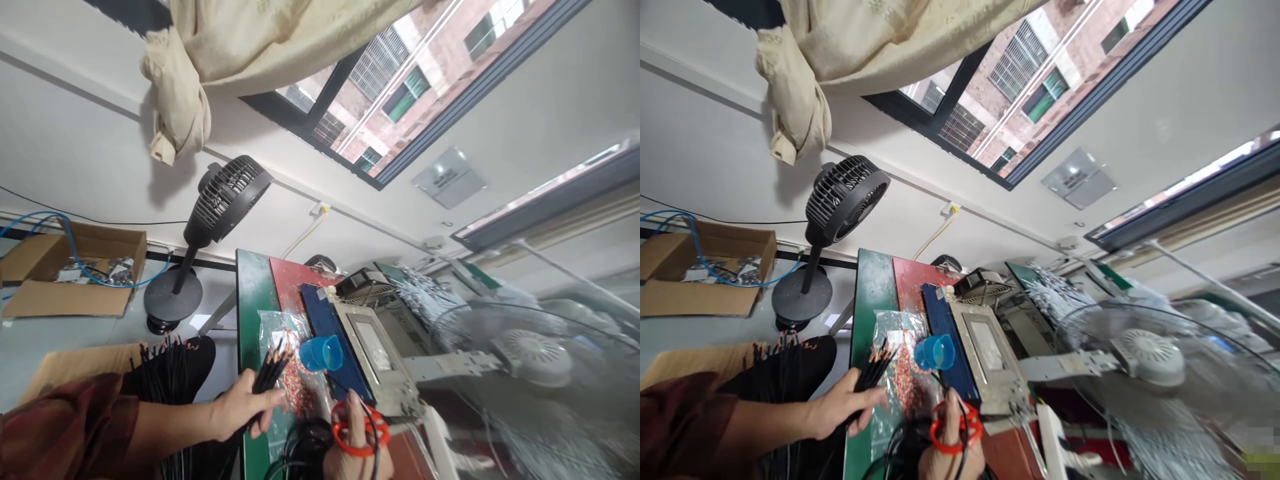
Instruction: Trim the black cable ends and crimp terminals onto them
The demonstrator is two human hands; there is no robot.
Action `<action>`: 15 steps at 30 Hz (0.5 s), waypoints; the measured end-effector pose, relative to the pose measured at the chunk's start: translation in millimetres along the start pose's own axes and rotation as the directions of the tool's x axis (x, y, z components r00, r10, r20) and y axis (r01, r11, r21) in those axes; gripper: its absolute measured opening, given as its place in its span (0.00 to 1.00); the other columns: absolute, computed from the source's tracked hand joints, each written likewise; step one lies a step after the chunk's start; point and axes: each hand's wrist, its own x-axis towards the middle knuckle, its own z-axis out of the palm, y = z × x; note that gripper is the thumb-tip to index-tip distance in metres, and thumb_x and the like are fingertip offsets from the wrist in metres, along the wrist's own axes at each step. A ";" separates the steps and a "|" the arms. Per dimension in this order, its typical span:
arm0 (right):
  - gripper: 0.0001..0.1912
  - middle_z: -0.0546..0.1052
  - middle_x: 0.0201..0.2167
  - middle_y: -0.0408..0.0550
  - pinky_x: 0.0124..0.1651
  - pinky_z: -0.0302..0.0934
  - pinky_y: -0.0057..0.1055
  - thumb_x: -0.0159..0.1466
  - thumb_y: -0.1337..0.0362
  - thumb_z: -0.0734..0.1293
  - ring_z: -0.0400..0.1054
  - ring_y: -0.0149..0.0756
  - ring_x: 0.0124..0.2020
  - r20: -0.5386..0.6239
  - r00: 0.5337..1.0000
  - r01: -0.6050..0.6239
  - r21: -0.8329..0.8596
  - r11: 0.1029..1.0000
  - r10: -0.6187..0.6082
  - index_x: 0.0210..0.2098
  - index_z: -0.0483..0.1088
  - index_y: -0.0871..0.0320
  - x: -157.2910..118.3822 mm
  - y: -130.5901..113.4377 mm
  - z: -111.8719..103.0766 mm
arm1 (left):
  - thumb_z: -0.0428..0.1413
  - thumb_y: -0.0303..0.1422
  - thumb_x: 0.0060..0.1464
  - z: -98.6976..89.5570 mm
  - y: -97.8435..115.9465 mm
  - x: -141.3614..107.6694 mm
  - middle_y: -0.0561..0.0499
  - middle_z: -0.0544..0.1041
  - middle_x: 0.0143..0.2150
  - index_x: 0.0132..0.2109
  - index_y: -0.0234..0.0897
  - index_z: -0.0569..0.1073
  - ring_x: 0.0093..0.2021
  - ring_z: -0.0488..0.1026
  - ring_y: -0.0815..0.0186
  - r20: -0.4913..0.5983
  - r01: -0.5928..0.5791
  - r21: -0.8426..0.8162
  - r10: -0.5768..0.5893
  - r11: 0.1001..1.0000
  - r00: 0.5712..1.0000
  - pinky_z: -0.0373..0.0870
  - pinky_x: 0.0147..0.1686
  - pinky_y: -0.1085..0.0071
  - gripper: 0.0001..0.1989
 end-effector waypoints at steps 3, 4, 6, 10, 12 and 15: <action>0.14 0.72 0.15 0.40 0.24 0.60 0.32 0.47 0.53 0.73 0.65 0.37 0.19 -0.159 0.985 -0.069 0.004 0.998 0.069 0.28 0.74 0.55 10.7 -3.6 7.9 | 0.54 0.55 0.44 -4.0 -8.7 2.4 0.61 0.58 0.12 0.33 0.30 0.73 0.12 0.51 0.78 0.033 0.010 0.159 -0.015 0.987 0.999 0.48 0.14 0.78 0.28; 0.15 0.71 0.14 0.39 0.23 0.59 0.31 0.46 0.52 0.73 0.64 0.36 0.18 -0.193 0.977 -0.093 -0.018 0.996 0.088 0.29 0.75 0.55 14.4 -5.5 9.5 | 0.53 0.56 0.45 -5.2 -11.3 4.1 0.62 0.57 0.11 0.33 0.30 0.73 0.12 0.50 0.78 0.037 0.012 0.178 -0.019 0.984 0.999 0.48 0.14 0.79 0.28; 0.18 0.71 0.14 0.39 0.24 0.58 0.29 0.45 0.51 0.73 0.64 0.35 0.20 -0.198 0.977 -0.103 -0.101 0.990 0.081 0.30 0.75 0.56 22.2 -10.4 9.7 | 0.52 0.56 0.45 -7.0 -14.8 7.8 0.62 0.56 0.11 0.32 0.30 0.73 0.12 0.50 0.78 0.058 0.009 0.197 -0.020 0.980 0.998 0.48 0.14 0.79 0.29; 0.19 0.75 0.20 0.42 0.28 0.59 0.28 0.47 0.49 0.72 0.65 0.36 0.24 -0.092 0.995 0.020 -0.243 0.970 -0.043 0.30 0.76 0.59 36.5 -25.0 1.3 | 0.53 0.56 0.45 -7.9 -13.7 12.9 0.61 0.56 0.11 0.32 0.31 0.73 0.12 0.52 0.77 0.082 0.001 0.236 -0.021 0.972 0.996 0.50 0.13 0.79 0.28; 0.19 0.75 0.19 0.43 0.26 0.58 0.28 0.50 0.48 0.69 0.65 0.36 0.23 -0.089 0.988 0.094 -0.312 0.945 -0.127 0.29 0.75 0.59 41.8 -33.4 -5.4 | 0.52 0.55 0.46 -7.0 -11.3 14.0 0.61 0.57 0.11 0.31 0.31 0.72 0.12 0.52 0.77 0.099 -0.016 0.256 -0.010 0.966 0.995 0.50 0.13 0.80 0.27; 0.22 0.76 0.23 0.46 0.26 0.58 0.29 0.54 0.48 0.66 0.67 0.38 0.25 -0.116 0.918 0.298 -0.428 0.853 -0.379 0.35 0.75 0.61 47.6 -45.1 -18.9 | 0.51 0.56 0.46 -5.5 -10.5 15.5 0.61 0.57 0.11 0.31 0.31 0.72 0.12 0.52 0.77 0.107 -0.019 0.262 -0.010 0.965 0.994 0.51 0.13 0.79 0.28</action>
